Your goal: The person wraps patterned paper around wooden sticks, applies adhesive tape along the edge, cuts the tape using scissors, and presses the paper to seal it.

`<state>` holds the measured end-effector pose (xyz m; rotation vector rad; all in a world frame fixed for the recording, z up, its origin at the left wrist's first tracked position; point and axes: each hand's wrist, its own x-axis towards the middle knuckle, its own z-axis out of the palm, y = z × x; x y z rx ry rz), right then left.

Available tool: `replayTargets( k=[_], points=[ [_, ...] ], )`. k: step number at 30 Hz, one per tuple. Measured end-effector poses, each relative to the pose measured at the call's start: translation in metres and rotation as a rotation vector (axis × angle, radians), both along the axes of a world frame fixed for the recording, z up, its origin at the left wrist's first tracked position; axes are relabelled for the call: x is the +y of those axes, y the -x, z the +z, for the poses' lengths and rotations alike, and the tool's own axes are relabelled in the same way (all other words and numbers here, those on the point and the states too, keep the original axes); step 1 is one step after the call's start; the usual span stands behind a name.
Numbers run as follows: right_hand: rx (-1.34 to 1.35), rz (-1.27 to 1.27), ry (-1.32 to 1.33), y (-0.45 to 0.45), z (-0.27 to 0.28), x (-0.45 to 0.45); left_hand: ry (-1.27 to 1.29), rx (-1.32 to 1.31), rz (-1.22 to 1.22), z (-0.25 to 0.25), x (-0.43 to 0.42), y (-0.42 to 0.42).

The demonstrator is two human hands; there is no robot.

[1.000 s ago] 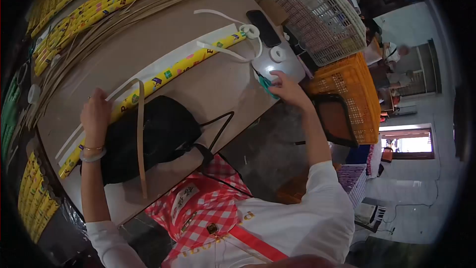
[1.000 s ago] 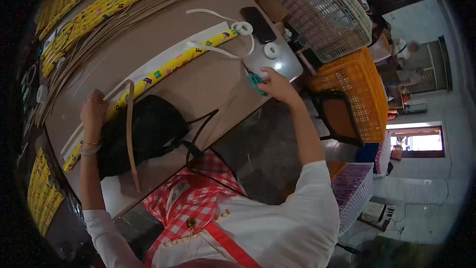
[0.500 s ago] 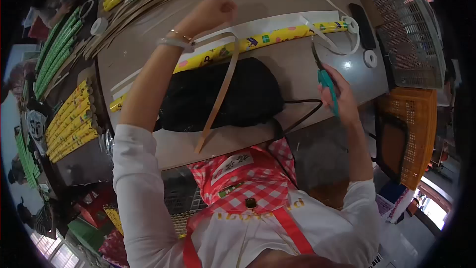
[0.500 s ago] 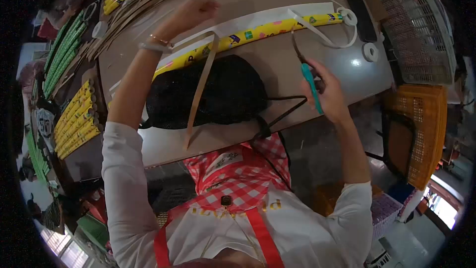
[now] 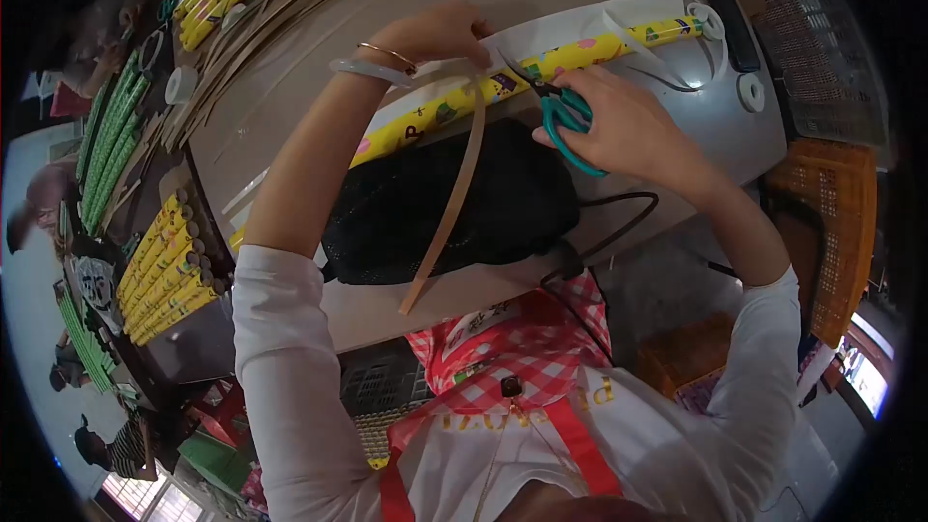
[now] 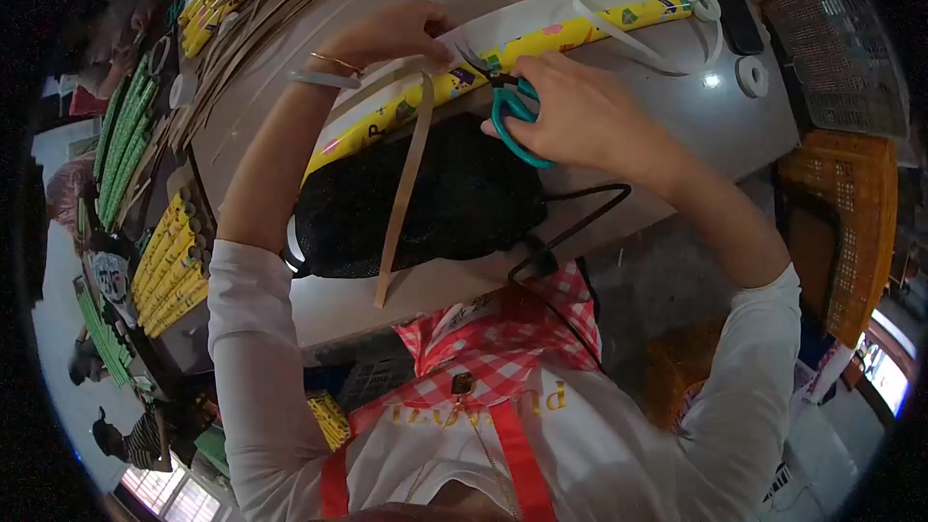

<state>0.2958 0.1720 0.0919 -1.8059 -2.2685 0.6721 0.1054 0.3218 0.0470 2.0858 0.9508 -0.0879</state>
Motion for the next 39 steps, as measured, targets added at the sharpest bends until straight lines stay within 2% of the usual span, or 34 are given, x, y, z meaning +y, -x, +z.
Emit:
replayTargets(
  k=[4,14,16,20,22,26,28,31,39],
  points=[
    [-0.075,0.011,0.046,0.005,0.004,0.004,0.011,0.027,-0.054,0.014,-0.004,-0.002],
    [-0.115,-0.002,0.106,0.011,0.01,0.002,0.039,0.085,-0.051,-0.001,0.011,-0.003],
    [-0.127,-0.013,0.123,0.013,0.01,0.003,0.175,0.16,-0.027,0.019,0.007,-0.004],
    [-0.129,-0.019,0.129,0.013,0.006,0.005,0.212,0.17,-0.028,0.01,0.015,-0.004],
    [-0.135,0.004,0.118,0.011,0.007,0.007,0.188,0.196,-0.119,0.016,0.018,-0.005],
    [-0.138,-0.024,0.108,0.01,0.002,0.007,0.219,0.184,-0.112,0.018,0.018,-0.006],
    [-0.144,-0.016,0.108,0.01,0.004,0.007,0.344,0.145,-0.067,0.012,0.022,-0.006],
    [-0.175,-0.005,0.12,0.011,0.007,0.009,0.383,0.174,-0.048,0.008,0.025,-0.007],
    [-0.211,0.003,0.074,0.012,0.009,0.008,0.387,0.145,-0.106,0.001,0.03,-0.005]
  ],
)
